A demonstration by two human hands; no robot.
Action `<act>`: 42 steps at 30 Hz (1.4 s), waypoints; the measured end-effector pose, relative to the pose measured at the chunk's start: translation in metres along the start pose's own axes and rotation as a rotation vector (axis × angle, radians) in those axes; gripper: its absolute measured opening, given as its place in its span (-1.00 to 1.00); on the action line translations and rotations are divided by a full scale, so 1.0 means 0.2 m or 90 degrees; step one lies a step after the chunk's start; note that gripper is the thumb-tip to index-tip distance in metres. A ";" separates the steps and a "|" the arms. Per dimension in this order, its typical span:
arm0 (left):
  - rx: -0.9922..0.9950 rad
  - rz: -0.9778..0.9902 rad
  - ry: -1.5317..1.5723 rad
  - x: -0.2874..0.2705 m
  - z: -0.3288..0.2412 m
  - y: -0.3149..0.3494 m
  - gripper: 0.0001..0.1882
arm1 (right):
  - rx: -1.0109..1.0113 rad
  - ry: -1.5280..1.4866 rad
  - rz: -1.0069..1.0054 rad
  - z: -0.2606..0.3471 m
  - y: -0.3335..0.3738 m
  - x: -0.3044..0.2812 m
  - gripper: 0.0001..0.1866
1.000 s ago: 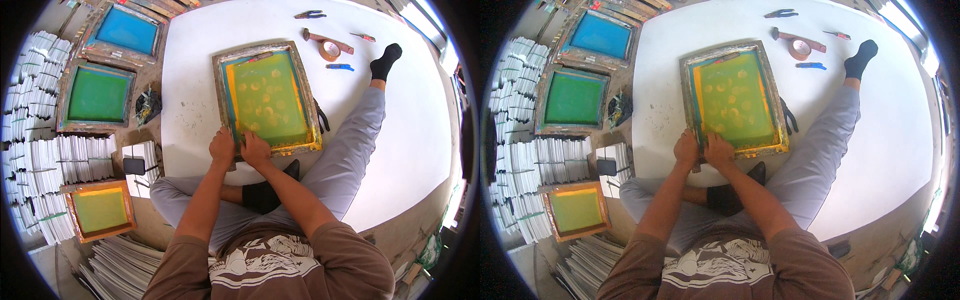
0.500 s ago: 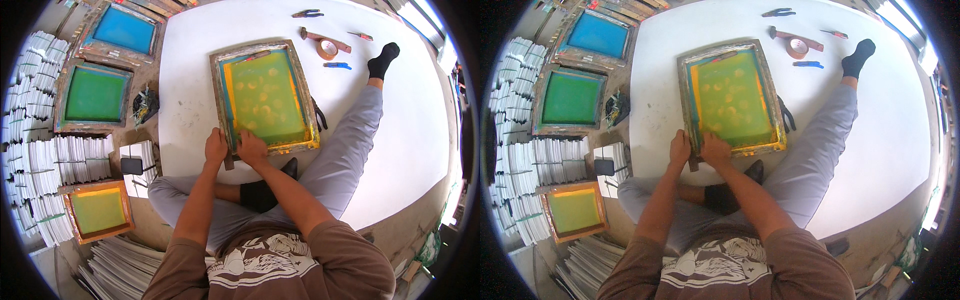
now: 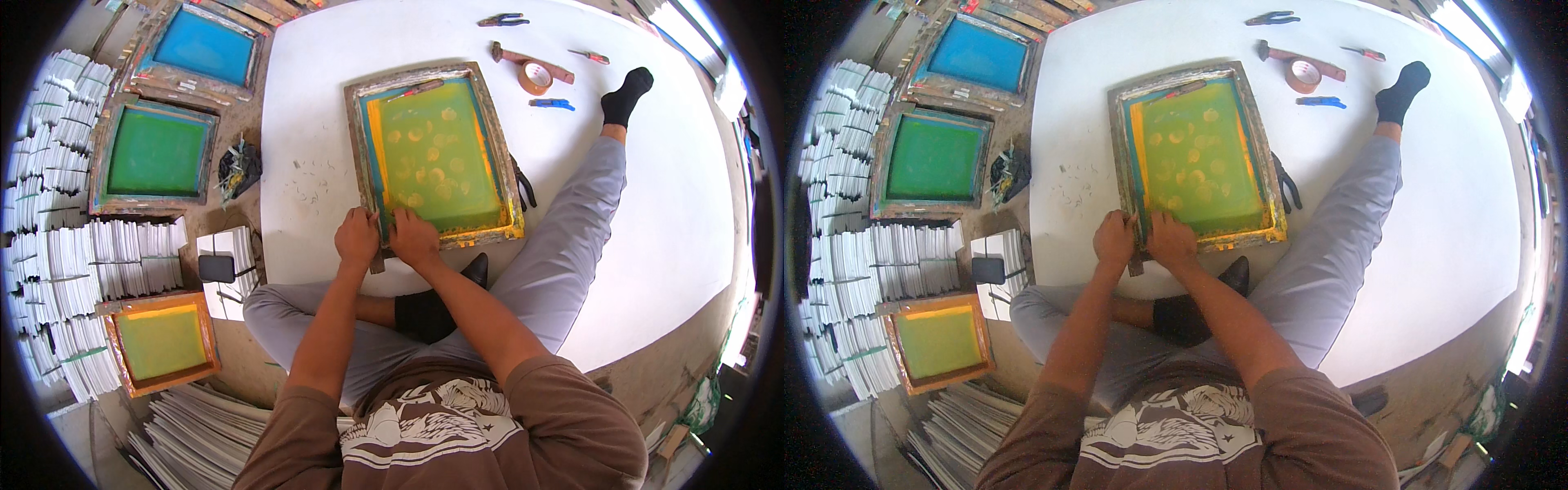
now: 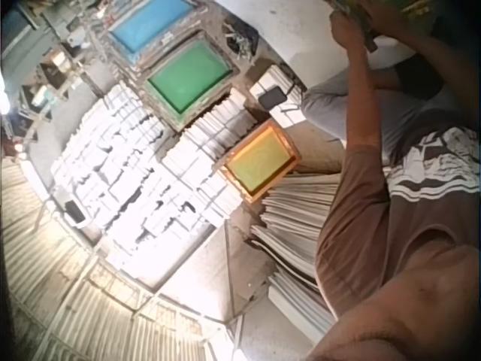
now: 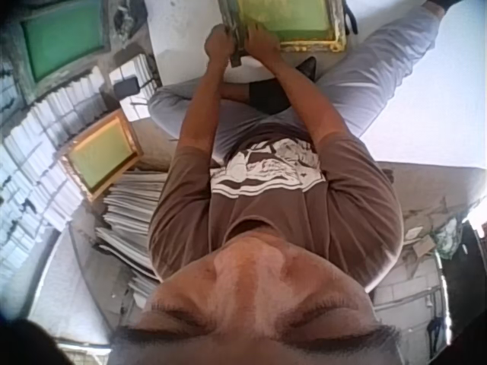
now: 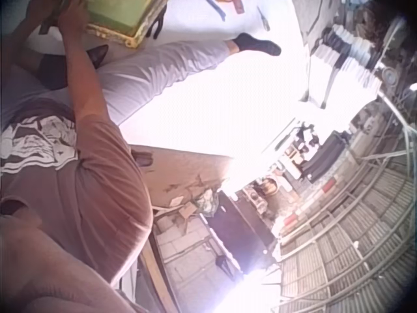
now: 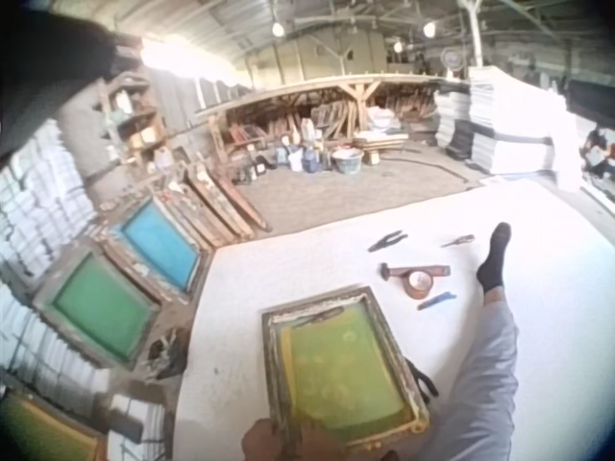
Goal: The person sits on the floor and scrapes residue from the surface of a green screen printing frame using a utility knife and pliers. They remove debris from the frame edges and the surrounding floor, placing the waste into a black plastic bag.
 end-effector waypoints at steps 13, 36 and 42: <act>-0.063 0.163 0.424 0.03 0.12 0.00 -0.67 | 0.025 0.024 0.038 0.01 -0.02 0.02 -0.70; -0.078 -0.245 0.963 0.01 0.51 0.07 -0.81 | 0.010 0.040 0.018 0.02 0.02 -0.02 -0.75; -0.154 -0.185 0.646 0.02 0.51 0.07 -0.71 | 0.003 -0.010 0.039 0.00 0.00 -0.04 -0.73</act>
Point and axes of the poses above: each hand's wrist, its own y-axis away from the middle knuckle, its own x-axis out of the palm, z = x × y, the point moved 3 cm from there along -y, towards the middle knuckle, and after that the axes turned 14 degrees about z, right-handed, at the moved point
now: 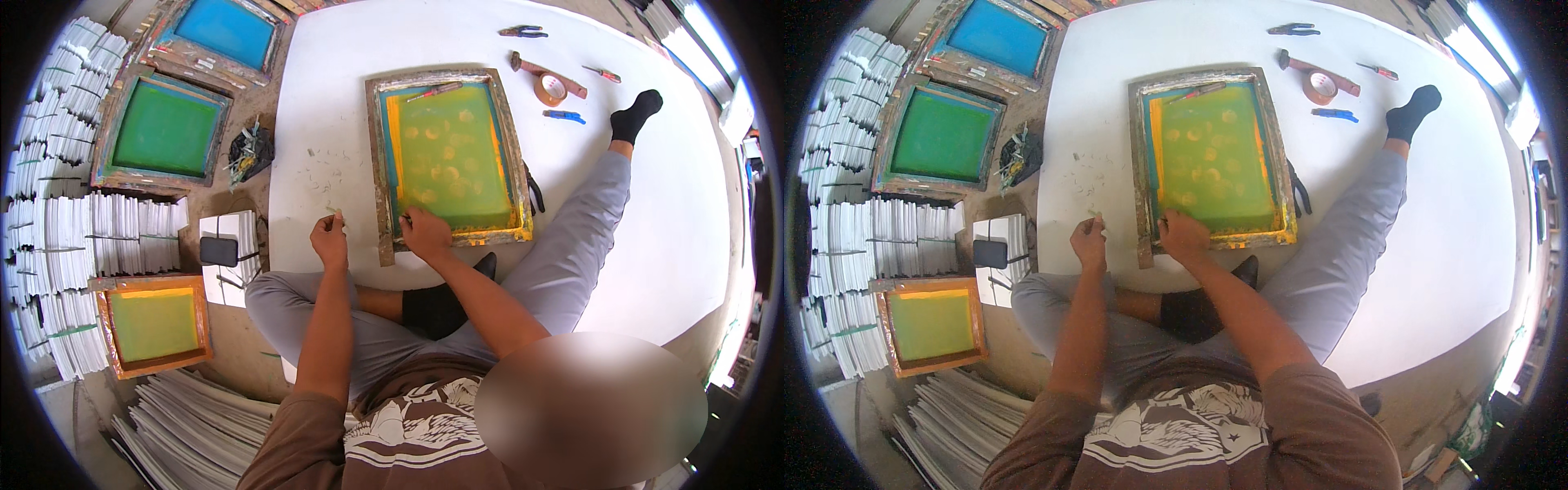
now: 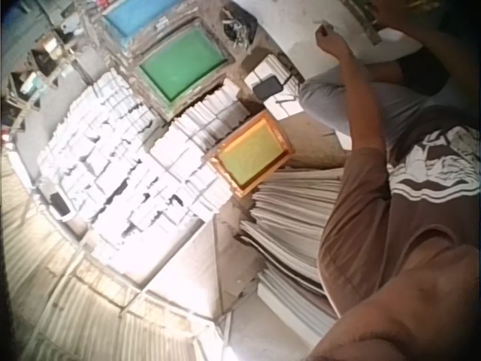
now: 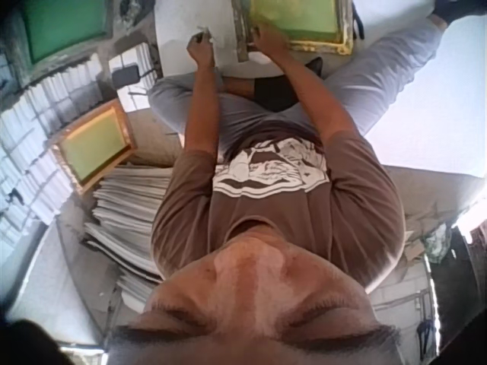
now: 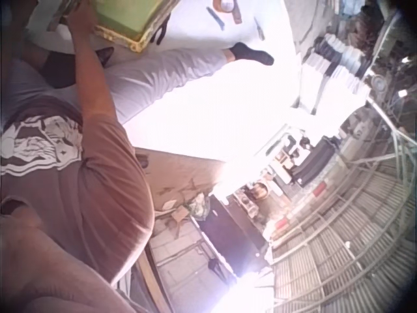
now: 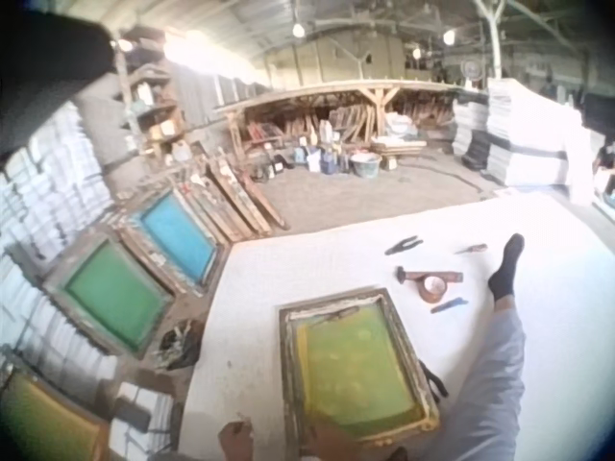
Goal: The person sits on the floor and scrapes residue from the surface of a green screen printing frame using a utility knife and pliers. They remove debris from the frame edges and the surrounding floor, placing the waste into a black plastic bag.
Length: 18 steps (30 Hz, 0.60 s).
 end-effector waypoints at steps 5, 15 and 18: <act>0.109 -0.033 -0.026 0.03 -0.05 -0.04 -0.72 | 0.005 0.028 0.019 -0.02 0.00 0.00 -0.74; 0.160 0.034 -0.260 0.20 -0.15 0.02 -0.65 | -0.007 0.058 0.026 -0.02 0.00 0.01 -0.76; 0.170 0.100 -0.422 0.32 -0.25 0.00 -0.62 | -0.004 0.067 0.027 -0.02 -0.01 0.03 -0.76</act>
Point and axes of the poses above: each hand's wrist, its own y-axis away from the middle knuckle, its own x-axis out of the palm, z = x × y, the point moved 3 cm from there along -y, towards the middle knuckle, and after that the axes turned 14 degrees about z, right-handed, at the moved point
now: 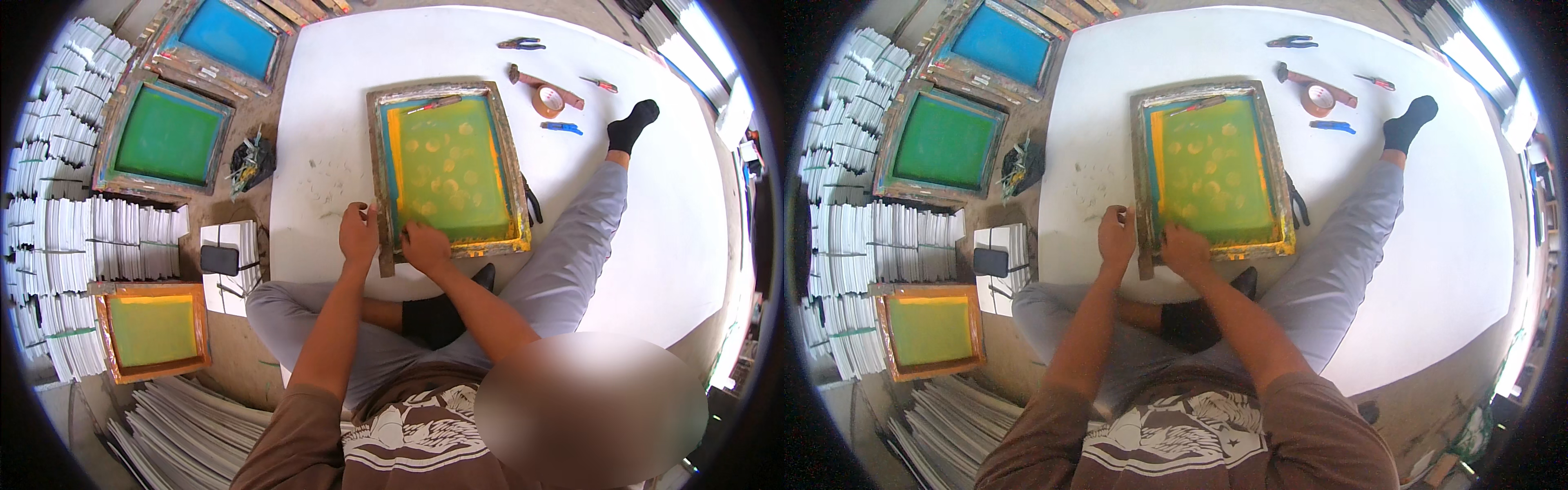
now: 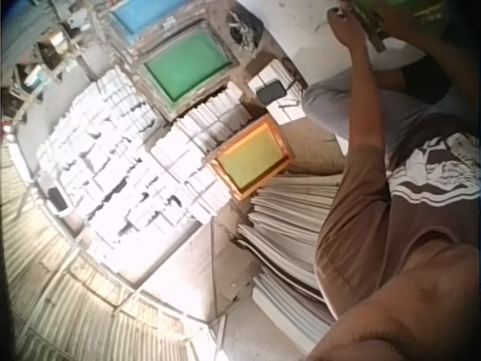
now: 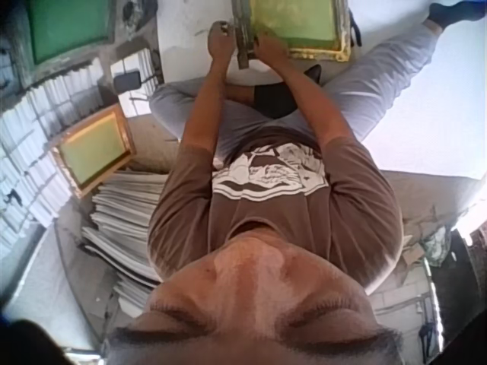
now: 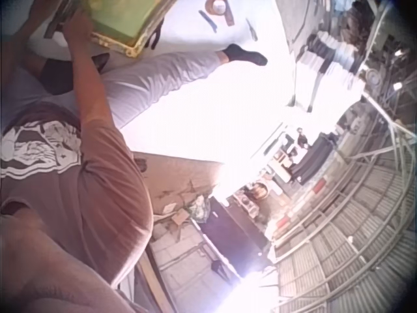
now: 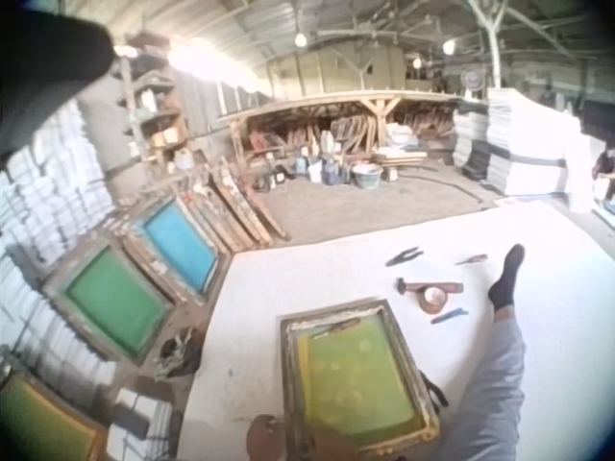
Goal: The person sits on the floor and scrapes residue from the surface of a green screen printing frame using a utility knife and pliers. They remove debris from the frame edges and the surrounding floor, placing the waste into a black plastic bag.
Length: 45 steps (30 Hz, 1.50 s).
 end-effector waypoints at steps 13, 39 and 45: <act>-0.142 0.185 -0.247 0.08 -0.26 -0.27 -0.55 | -0.023 0.019 -0.003 0.05 0.02 -0.04 -0.79; -0.061 0.192 0.505 -0.10 -0.08 -0.47 -0.69 | 0.006 0.015 -0.003 0.09 0.00 -0.06 -0.75; 0.078 0.042 0.526 -0.11 -0.11 -0.53 -0.75 | -0.153 0.092 -0.109 0.36 -0.18 -0.04 -0.45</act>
Point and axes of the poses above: each hand's wrist, its own y-axis away from the middle knuckle, its own x-axis out of the palm, z = x × y, the point moved 3 cm from there along -y, towards the middle knuckle, and after that the axes turned 14 degrees about z, right-handed, at the moved point
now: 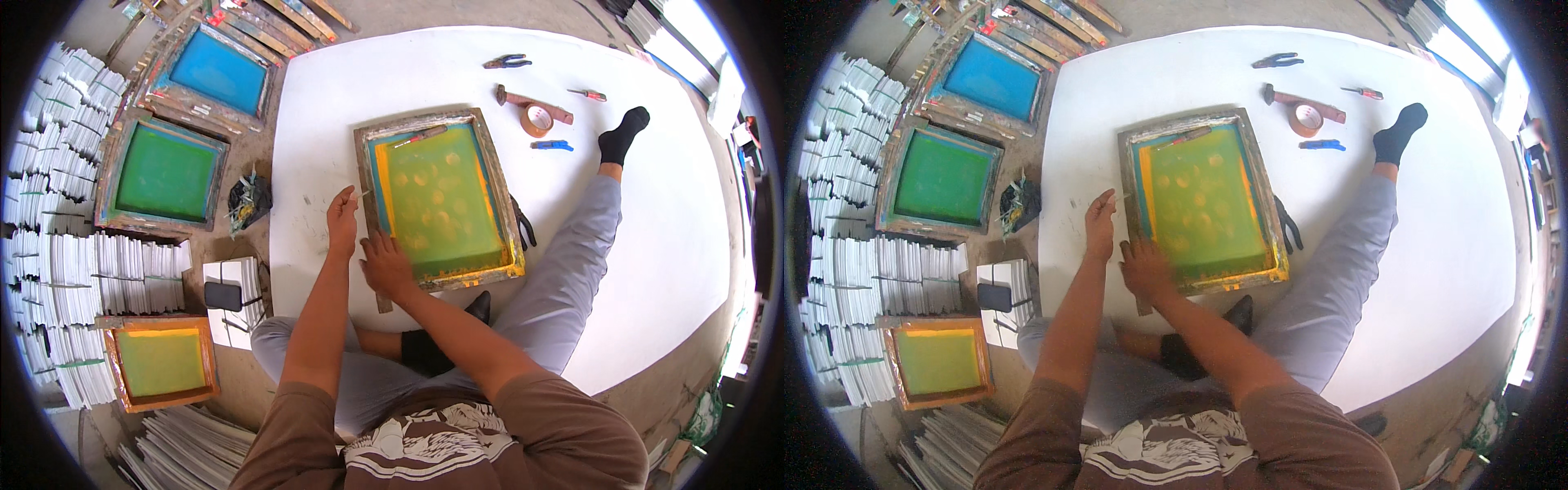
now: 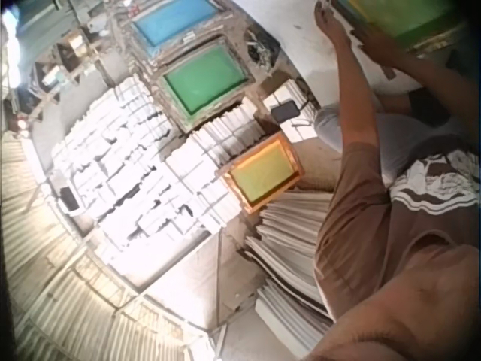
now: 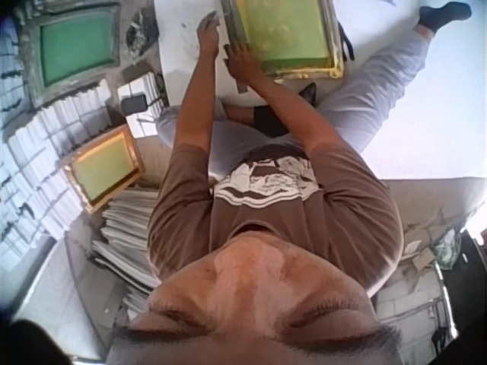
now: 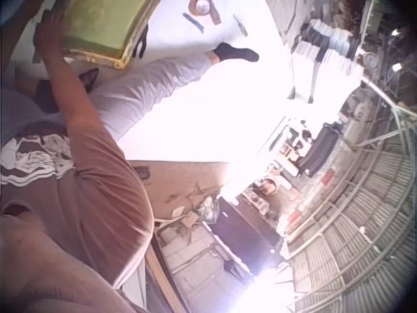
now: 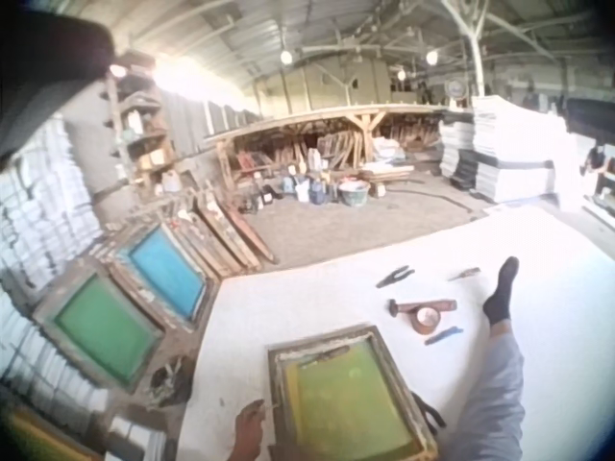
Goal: The person sits on the floor and scrapes residue from the surface of a green screen printing frame using a utility knife and pliers. They remove debris from the frame edges and the surrounding floor, placing the waste into a black plastic bag.
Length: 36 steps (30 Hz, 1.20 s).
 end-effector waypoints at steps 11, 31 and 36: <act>-0.007 0.066 0.163 0.06 0.00 -0.15 -0.68 | 0.053 0.044 0.084 0.02 -0.30 0.09 -0.23; 0.201 -0.024 0.179 -0.16 -0.97 -0.09 -0.68 | 0.093 0.032 0.143 -0.05 -0.35 0.10 -0.22; 0.098 -0.023 -0.200 -0.25 -0.83 -0.20 -0.73 | 0.093 0.037 0.178 -0.01 -0.37 0.06 -0.23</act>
Point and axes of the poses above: each hand's wrist, its own y-axis away from the middle knuckle, its own x-axis out of the palm, z = x × y, the point moved 3 cm from there along -y, towards the middle knuckle, and after that the axes turned 14 degrees about z, right-handed, at the moved point
